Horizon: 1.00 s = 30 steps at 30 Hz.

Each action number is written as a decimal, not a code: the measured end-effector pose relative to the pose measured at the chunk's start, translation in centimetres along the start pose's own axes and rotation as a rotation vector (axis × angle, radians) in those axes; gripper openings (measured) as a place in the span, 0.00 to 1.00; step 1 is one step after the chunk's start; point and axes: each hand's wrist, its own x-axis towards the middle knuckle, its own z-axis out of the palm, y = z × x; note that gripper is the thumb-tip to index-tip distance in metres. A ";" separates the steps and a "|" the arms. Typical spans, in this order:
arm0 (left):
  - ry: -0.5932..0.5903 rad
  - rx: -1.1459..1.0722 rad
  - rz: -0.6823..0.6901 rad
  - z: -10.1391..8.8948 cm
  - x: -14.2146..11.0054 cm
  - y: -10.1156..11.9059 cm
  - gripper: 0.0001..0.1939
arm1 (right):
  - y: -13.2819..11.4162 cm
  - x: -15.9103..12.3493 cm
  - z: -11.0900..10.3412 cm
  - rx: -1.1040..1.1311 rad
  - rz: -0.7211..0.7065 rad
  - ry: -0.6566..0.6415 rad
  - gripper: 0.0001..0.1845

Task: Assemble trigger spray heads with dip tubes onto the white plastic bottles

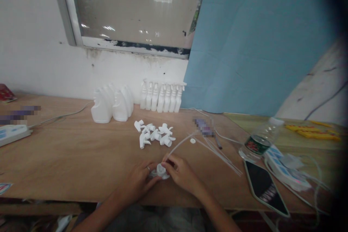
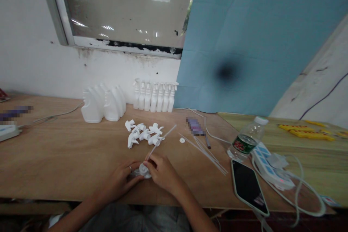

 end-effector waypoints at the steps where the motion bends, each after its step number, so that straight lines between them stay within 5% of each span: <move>1: 0.001 -0.001 0.005 0.0 0.0 0.0 0.18 | -0.1 0.0 0.1 -0.016 -0.004 0.000 0.09; 14: 0.006 -0.038 0.049 0.2 0.1 0.2 0.16 | -0.1 0.0 1.3 -0.270 -0.147 -0.086 0.10; 26: 0.001 -0.199 -0.061 -0.5 0.3 0.6 0.17 | 0.6 -1.4 1.6 -0.121 -0.111 0.078 0.05; 30: 0.050 -0.298 -0.229 -1.5 0.8 0.8 0.17 | 1.6 -3.1 1.5 -0.166 -0.286 0.120 0.25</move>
